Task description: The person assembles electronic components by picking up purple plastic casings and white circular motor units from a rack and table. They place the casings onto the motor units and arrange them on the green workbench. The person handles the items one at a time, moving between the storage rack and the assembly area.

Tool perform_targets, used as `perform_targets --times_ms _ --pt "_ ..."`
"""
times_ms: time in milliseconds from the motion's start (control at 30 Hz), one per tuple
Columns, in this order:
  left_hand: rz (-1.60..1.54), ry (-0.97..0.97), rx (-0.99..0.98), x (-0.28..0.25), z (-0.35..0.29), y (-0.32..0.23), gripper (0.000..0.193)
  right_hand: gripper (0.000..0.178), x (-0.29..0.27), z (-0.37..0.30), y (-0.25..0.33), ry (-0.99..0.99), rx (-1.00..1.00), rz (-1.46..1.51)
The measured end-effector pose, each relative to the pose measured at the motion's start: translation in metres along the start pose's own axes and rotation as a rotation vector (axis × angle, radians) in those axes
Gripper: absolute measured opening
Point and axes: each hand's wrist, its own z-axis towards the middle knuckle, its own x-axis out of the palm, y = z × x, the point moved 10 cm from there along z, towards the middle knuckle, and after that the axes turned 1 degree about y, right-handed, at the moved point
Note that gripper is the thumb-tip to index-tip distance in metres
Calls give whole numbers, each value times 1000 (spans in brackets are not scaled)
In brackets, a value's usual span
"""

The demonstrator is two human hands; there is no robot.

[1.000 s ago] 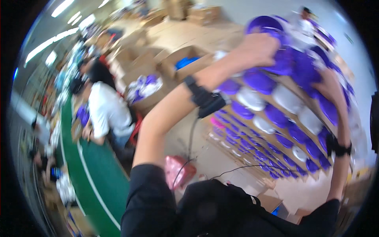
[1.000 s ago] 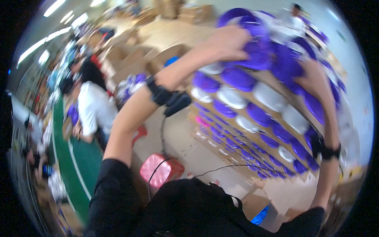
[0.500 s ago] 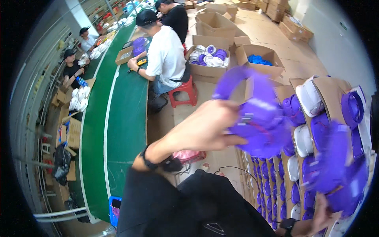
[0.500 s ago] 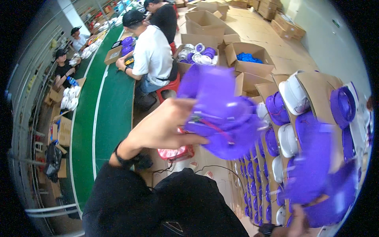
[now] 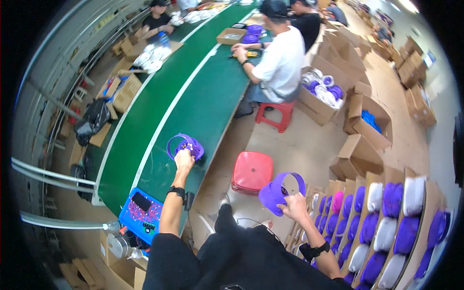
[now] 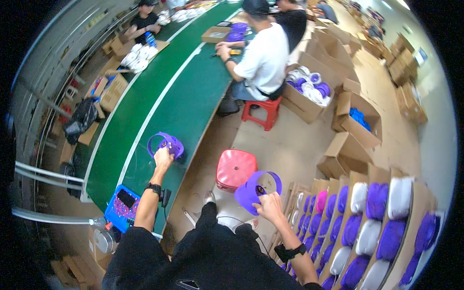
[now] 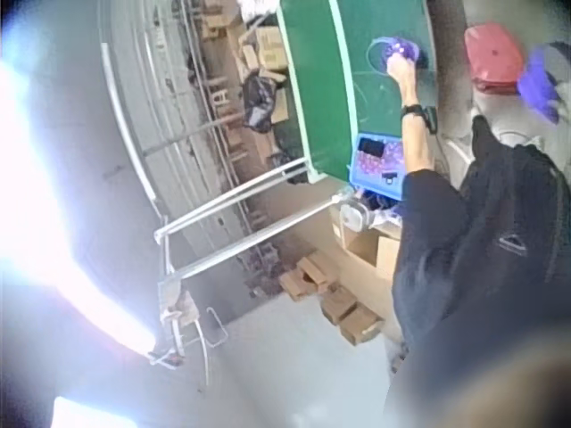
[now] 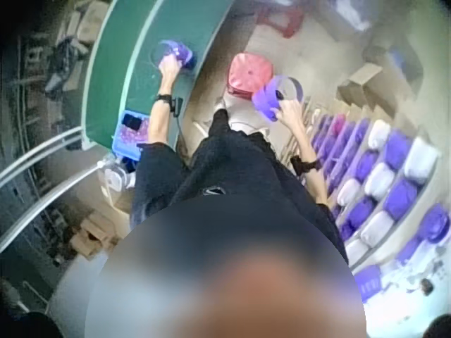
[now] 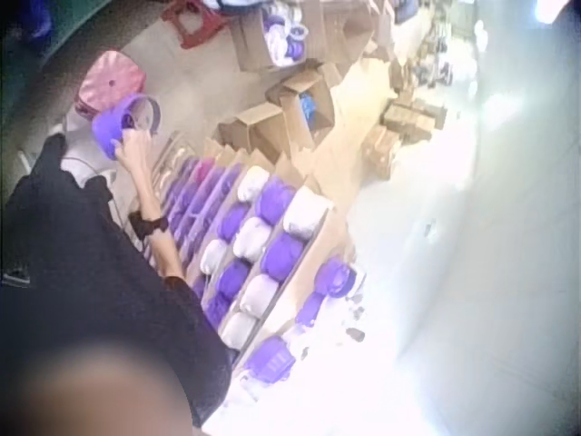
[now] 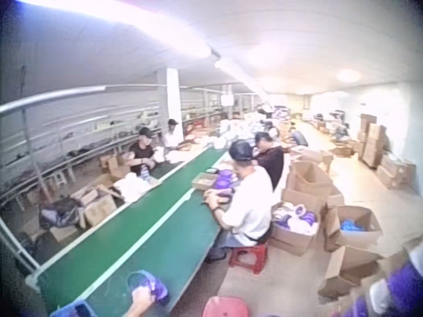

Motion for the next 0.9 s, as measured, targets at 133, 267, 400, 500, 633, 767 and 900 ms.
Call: perform_targets --times_ms 133,267,400,500,633,767,900 --pt "-9 -129 -44 23 34 72 19 19 49 126 88 -84 -355 -86" --pt "-222 -137 87 41 82 118 14 9 131 278 179 -14 -496 -254" --pt "-314 -138 433 -14 140 121 24 8 199 386 216 96 -517 -419" --pt "-389 -224 279 -68 179 176 24 9 226 425 225 276 -401 -501" --pt "-341 -392 188 -75 252 254 22 15 249 444 228 362 -372 -532" --pt "-133 -659 58 -47 292 308 29 21 265 445 229 343 -390 -523" --pt "-524 -321 170 -22 262 245 61 23 261 448 233 319 -361 -492"
